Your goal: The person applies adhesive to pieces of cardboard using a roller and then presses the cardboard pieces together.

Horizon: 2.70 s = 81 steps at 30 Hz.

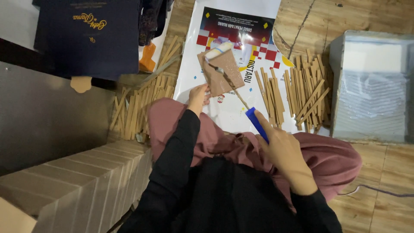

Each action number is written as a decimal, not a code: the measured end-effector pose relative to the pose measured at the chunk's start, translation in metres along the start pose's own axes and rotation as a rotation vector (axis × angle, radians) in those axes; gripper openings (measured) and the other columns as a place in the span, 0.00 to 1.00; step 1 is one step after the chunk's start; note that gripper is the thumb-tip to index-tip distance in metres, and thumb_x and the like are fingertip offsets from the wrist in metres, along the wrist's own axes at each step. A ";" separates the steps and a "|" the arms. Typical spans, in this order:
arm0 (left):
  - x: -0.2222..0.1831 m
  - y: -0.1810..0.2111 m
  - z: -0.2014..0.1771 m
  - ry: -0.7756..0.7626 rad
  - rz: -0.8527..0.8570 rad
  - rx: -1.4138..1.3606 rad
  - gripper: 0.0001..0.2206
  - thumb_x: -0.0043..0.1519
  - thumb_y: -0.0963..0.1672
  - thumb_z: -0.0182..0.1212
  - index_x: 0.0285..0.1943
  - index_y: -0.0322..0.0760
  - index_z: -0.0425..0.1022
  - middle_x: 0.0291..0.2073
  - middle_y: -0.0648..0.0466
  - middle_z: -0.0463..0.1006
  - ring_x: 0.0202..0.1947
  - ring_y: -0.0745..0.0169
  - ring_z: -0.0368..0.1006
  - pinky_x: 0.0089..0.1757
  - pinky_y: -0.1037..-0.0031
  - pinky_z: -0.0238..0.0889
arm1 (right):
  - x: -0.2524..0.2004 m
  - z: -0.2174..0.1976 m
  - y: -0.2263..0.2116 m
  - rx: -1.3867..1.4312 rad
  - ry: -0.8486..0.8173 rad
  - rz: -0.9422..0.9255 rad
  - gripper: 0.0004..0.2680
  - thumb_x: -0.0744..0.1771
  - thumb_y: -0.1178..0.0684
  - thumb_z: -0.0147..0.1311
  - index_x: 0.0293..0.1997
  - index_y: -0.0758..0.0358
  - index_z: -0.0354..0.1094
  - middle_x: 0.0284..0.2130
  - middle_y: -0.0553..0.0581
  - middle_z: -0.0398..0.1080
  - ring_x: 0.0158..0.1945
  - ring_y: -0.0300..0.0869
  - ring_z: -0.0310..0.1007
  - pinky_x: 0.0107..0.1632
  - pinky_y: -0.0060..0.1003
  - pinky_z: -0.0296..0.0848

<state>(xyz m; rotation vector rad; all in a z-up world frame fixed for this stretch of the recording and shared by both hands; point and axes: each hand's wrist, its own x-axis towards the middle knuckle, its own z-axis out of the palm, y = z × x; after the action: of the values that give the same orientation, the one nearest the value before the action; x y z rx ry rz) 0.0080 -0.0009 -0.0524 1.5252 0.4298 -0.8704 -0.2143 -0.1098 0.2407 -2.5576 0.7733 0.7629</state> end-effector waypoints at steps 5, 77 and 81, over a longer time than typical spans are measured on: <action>0.007 -0.004 0.000 -0.009 -0.024 0.018 0.20 0.55 0.48 0.52 0.57 0.41 0.63 0.45 0.53 0.72 0.38 0.53 0.74 0.37 0.65 0.66 | 0.002 0.003 0.008 0.150 0.088 -0.046 0.21 0.63 0.45 0.43 0.63 0.40 0.46 0.36 0.65 0.70 0.42 0.61 0.70 0.45 0.52 0.68; -0.024 0.012 -0.002 -0.017 0.062 0.026 0.15 0.55 0.42 0.57 0.51 0.37 0.65 0.35 0.56 0.70 0.30 0.66 0.74 0.32 0.78 0.69 | 0.221 0.083 0.040 1.371 0.053 0.140 0.10 0.64 0.54 0.43 0.42 0.70 0.67 0.22 0.52 0.60 0.26 0.35 0.63 0.32 0.30 0.70; -0.015 0.003 0.000 -0.025 0.102 0.102 0.13 0.53 0.41 0.58 0.48 0.35 0.70 0.30 0.54 0.73 0.26 0.67 0.74 0.27 0.82 0.69 | 0.206 0.082 0.044 1.475 0.052 0.093 0.10 0.63 0.57 0.44 0.45 0.72 0.65 0.24 0.51 0.60 0.26 0.34 0.61 0.31 0.29 0.68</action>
<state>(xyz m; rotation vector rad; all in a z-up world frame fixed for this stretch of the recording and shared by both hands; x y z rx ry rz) 0.0007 0.0020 -0.0397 1.6131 0.2906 -0.8416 -0.1275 -0.1877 0.0464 -1.1970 0.9409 0.0033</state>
